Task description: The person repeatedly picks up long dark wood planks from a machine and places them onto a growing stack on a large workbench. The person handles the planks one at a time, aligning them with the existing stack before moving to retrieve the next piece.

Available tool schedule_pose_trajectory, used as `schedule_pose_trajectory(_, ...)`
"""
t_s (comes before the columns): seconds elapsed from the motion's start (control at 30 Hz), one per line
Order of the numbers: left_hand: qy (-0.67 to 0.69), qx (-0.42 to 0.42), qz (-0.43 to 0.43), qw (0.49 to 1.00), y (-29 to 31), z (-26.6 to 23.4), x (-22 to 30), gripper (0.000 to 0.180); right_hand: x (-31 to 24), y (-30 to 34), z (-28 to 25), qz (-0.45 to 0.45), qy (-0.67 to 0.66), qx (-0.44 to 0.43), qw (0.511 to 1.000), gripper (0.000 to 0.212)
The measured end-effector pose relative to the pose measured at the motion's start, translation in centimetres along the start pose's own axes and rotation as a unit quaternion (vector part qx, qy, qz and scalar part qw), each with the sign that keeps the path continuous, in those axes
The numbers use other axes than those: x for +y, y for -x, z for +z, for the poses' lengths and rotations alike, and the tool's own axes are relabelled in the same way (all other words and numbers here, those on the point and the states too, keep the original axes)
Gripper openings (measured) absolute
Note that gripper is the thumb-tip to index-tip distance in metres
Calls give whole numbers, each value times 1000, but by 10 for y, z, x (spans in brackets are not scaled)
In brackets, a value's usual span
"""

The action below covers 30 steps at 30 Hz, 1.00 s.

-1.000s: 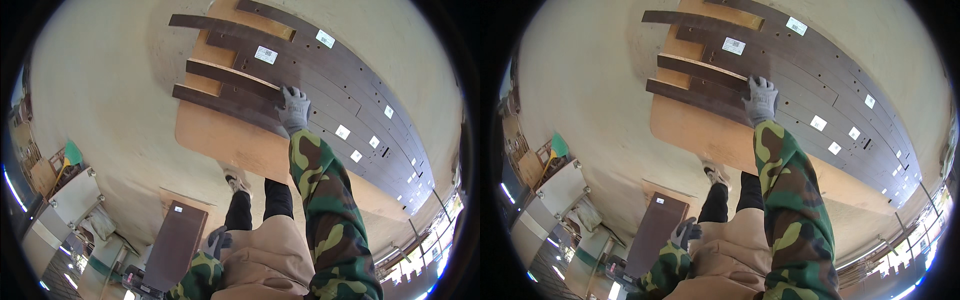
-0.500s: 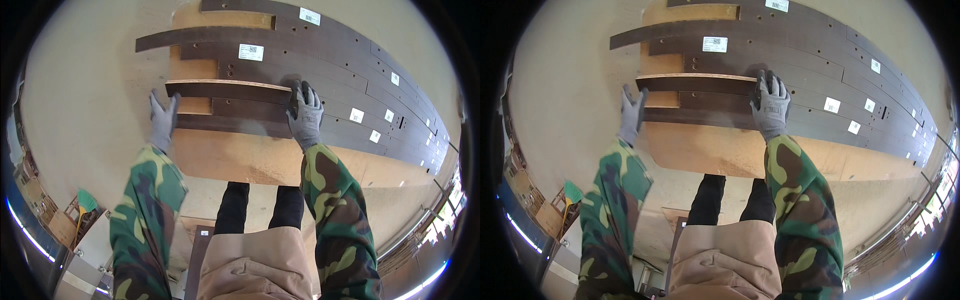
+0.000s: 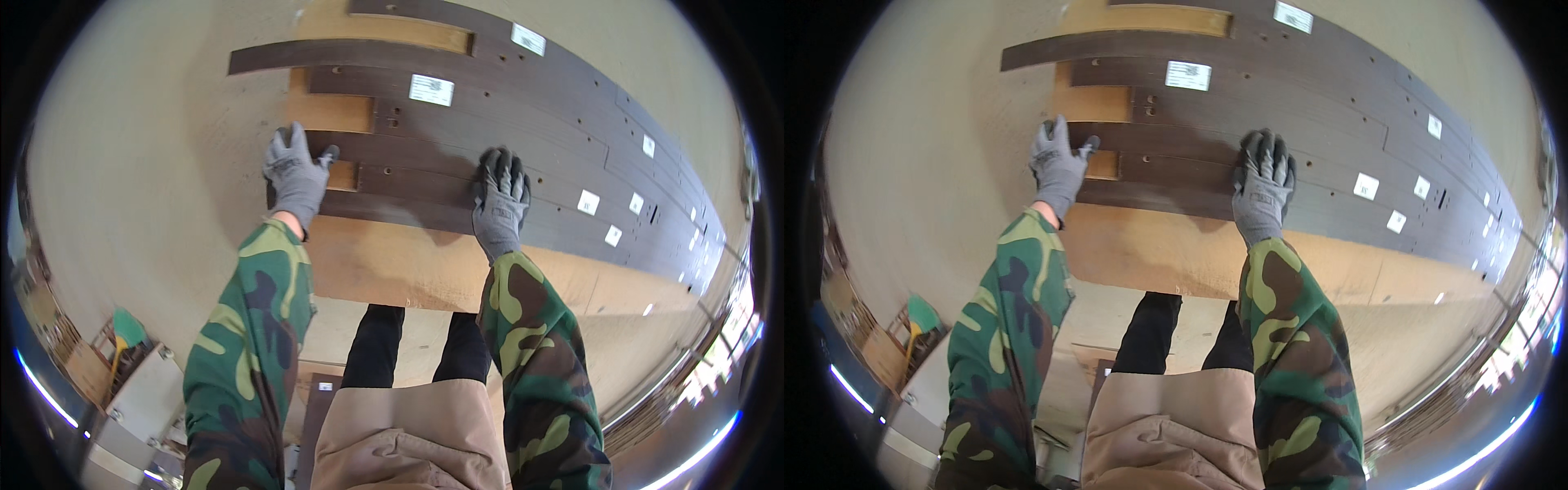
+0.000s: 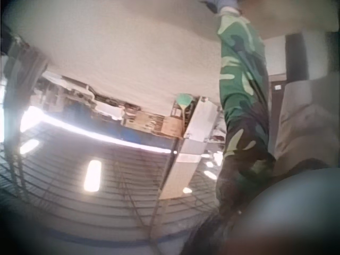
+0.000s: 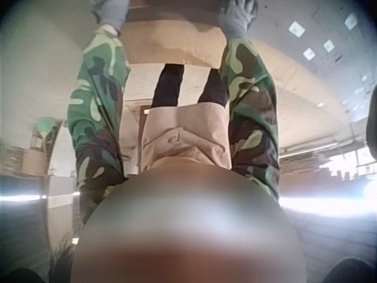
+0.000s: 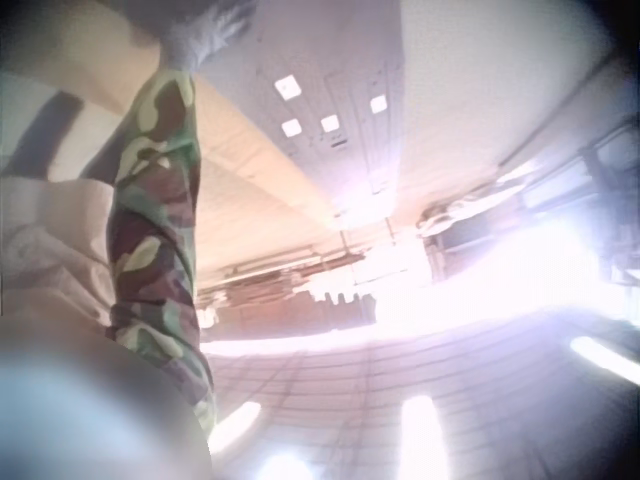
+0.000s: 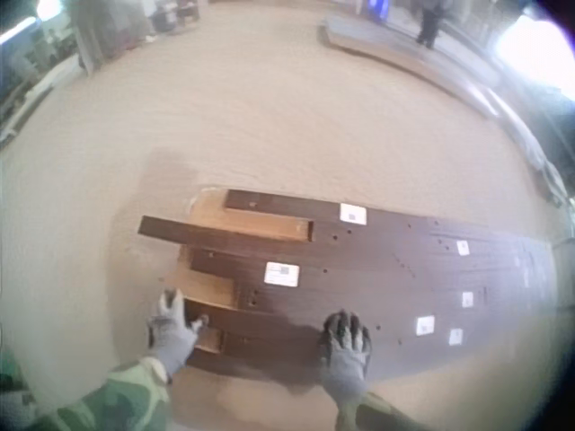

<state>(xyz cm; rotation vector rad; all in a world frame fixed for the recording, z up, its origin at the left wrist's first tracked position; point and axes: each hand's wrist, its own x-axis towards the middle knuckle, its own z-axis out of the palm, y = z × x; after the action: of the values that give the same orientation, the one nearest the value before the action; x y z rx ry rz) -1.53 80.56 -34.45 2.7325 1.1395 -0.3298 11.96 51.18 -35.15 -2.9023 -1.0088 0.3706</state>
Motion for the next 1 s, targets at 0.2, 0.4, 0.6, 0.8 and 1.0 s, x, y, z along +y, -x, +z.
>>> schedule_pose_trajectory(0.2,111,28,-61,992,168,-64,13,73,5,12,-29,-80,-89,-78,990,64)
schedule_pose_trajectory(0.4,343,2,-380,859,491,-296,-13,49,-120,186,-202,-394,-205,-314,839,68)
schedule_pose_trajectory(0.6,653,249,-701,140,695,-288,115,47,-228,314,-309,-299,-236,-808,449,67)
schedule_pose_trajectory(0.8,338,851,-250,-313,889,-295,202,85,-287,466,-386,-328,-107,-918,194,67)
schedule_pose_trajectory(1.0,216,955,-122,-161,1056,-366,225,111,-290,656,-441,-354,-54,-932,62,65)
